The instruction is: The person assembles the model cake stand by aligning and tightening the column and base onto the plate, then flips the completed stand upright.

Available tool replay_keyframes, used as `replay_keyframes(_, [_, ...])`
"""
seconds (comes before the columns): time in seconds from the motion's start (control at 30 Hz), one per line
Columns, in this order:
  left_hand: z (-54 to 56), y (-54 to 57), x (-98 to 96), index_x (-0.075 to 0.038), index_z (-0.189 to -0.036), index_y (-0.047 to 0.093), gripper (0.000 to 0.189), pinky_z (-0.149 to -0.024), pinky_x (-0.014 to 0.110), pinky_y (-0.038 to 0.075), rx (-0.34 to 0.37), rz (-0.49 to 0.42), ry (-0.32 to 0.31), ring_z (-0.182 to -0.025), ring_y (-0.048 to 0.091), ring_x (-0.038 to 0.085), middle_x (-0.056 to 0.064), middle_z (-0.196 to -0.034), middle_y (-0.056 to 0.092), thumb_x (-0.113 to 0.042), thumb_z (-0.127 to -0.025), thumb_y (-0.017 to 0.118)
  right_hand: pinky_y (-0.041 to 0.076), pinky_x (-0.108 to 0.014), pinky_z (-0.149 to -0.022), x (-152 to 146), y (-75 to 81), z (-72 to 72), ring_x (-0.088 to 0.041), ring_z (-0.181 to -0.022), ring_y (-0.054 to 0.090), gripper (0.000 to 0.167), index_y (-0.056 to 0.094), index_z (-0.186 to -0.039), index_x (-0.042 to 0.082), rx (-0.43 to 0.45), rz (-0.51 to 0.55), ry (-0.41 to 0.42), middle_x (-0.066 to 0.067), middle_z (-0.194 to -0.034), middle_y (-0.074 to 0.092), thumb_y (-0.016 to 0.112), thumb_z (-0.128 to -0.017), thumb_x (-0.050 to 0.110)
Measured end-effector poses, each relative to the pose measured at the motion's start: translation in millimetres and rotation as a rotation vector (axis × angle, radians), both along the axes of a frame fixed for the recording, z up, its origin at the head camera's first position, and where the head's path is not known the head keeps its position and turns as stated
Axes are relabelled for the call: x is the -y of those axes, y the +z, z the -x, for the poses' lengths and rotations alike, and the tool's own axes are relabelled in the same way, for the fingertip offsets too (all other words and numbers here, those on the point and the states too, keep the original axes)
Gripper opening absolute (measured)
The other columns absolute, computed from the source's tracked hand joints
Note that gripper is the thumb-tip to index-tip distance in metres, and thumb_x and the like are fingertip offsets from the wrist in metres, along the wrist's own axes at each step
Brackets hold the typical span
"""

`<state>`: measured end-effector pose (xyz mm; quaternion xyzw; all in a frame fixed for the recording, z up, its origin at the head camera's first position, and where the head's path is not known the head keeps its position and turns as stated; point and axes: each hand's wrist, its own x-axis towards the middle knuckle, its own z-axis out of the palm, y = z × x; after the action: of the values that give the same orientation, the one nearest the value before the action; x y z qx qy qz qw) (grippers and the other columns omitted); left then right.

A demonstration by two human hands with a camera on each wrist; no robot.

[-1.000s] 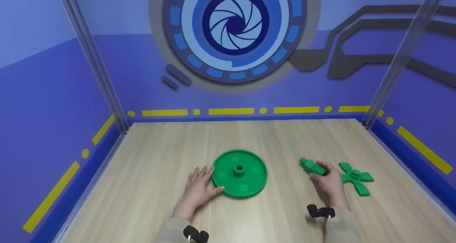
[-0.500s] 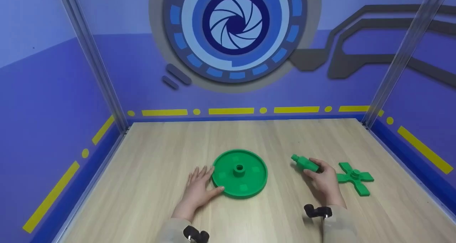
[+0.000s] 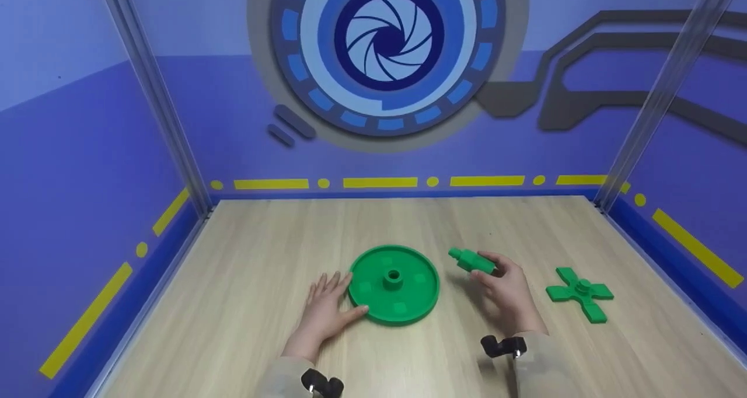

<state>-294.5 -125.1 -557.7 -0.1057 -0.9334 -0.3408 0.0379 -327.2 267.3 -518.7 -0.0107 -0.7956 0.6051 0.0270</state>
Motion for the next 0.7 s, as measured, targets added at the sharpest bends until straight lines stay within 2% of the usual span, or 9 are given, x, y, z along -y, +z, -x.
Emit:
replay_keyframes(0.23, [0.3, 0.6, 0.2, -0.012, -0.158, 0.042, 0.090, -0.129, 0.067, 0.009, -0.018, 0.011, -0.004, -0.156, 0.018, 0.051, 0.024, -0.165, 0.035, -0.060, -0.088, 0.073, 0.054, -0.013, -0.093, 21, 4.2, -1.0, -0.028, -0.134, 0.056, 0.059, 0.047, -0.150, 0.010, -0.019, 0.054, 0.027, -0.015, -0.150, 0.052, 0.071, -0.096, 0.011])
replay_keyframes(0.47, [1.0, 0.1, 0.1, -0.014, -0.158, 0.042, 0.090, -0.130, 0.066, 0.007, -0.001, 0.002, 0.003, -0.157, 0.017, 0.049, 0.023, -0.165, 0.034, -0.061, -0.088, 0.073, 0.051, -0.013, -0.095, 41, 9.0, 0.1, -0.027, -0.134, 0.055, 0.064, 0.043, -0.150, 0.009, -0.085, 0.085, 0.050, -0.016, -0.149, 0.054, 0.073, -0.093, 0.006])
replay_keyframes(0.57, [1.1, -0.5, 0.2, -0.014, -0.158, 0.043, 0.089, -0.130, 0.065, 0.007, 0.000, -0.001, 0.002, -0.158, 0.017, 0.049, 0.023, -0.165, 0.035, -0.061, -0.088, 0.073, 0.050, -0.021, -0.102, 50, 10.8, -0.4, -0.023, -0.134, 0.055, 0.066, 0.040, -0.150, 0.010, -0.087, 0.110, 0.057, -0.015, -0.145, 0.057, 0.073, -0.093, 0.006])
replay_keyframes(0.7, [0.3, -0.5, 0.2, -0.013, -0.158, 0.043, 0.089, -0.130, 0.066, 0.008, -0.005, 0.002, 0.001, -0.157, 0.018, 0.049, 0.024, -0.165, 0.035, -0.060, -0.088, 0.073, 0.041, -0.039, -0.117, 60, 11.0, 1.0, -0.022, -0.136, 0.052, 0.065, 0.039, -0.148, 0.010, -0.089, 0.183, 0.073, -0.014, -0.141, 0.060, 0.074, -0.093, 0.006])
